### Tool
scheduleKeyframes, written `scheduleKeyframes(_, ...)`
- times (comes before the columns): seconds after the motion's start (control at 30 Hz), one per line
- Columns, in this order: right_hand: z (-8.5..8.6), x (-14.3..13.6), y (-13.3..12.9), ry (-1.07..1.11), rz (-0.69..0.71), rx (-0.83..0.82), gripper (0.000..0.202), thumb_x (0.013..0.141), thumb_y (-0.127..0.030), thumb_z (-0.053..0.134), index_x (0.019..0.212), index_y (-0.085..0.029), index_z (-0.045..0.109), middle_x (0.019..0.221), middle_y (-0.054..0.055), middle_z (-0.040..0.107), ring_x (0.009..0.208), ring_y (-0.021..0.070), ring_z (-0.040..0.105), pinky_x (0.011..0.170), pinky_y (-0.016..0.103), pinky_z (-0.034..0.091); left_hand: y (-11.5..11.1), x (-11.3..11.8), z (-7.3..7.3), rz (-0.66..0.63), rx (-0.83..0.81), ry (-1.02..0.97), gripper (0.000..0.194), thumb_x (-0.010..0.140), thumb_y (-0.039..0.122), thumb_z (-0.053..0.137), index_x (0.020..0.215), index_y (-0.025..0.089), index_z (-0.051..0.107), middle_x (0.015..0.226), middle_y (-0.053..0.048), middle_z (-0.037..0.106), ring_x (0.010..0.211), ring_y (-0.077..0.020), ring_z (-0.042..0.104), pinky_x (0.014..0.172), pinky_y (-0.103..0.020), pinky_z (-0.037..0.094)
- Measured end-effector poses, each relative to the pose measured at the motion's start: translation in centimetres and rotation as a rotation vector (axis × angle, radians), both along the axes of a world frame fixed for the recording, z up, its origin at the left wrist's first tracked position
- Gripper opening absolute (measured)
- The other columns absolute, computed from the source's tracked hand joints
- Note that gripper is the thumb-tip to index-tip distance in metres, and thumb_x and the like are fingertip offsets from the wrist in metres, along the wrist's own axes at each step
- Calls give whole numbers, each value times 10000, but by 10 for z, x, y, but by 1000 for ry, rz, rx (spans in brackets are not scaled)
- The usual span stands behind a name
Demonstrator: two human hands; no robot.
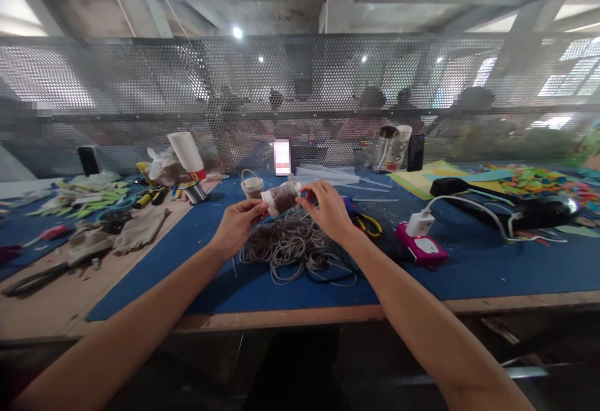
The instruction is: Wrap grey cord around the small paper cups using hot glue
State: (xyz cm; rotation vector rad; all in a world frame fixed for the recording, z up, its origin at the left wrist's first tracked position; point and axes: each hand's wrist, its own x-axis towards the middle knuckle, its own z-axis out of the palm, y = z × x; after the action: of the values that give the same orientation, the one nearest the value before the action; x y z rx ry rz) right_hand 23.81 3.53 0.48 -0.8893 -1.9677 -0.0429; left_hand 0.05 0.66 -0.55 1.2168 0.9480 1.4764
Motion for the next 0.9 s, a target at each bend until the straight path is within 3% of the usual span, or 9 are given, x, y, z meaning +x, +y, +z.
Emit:
scheduleKeyframes(0.1,1,-10,-14,-87,-1,91,249,950,-398,584,1158,-261,599,968,52,634,980,234,588,879,381,460,-2,2,-1,-11,19,46,292,665,370,858,813,135,770,732,-34,697,682,-115,602,688,-245,478)
scheduleKeyframes(0.23,1,-12,-19,-134,-40,152,184,946,-362,600,1097,-259,618,999,52,634,1010,241,578,880,389,438,-4,5,-1,-29,40,86,282,682,373,847,830,145,772,752,-40,709,694,-128,617,718,-264,492)
scheduleKeyframes(0.43,3,-14,-21,-98,-47,165,27,933,-232,596,953,-247,608,954,28,648,969,214,594,858,362,413,-6,5,-1,-24,81,172,269,705,396,823,827,160,775,739,-36,706,695,-139,608,706,-267,482)
scheduleKeyframes(0.9,15,-18,-34,16,-5,186,31,948,-224,569,951,-248,589,919,9,694,905,188,633,869,355,404,-18,13,8,67,170,353,244,708,394,803,787,165,774,706,-32,703,648,-154,581,621,-259,429)
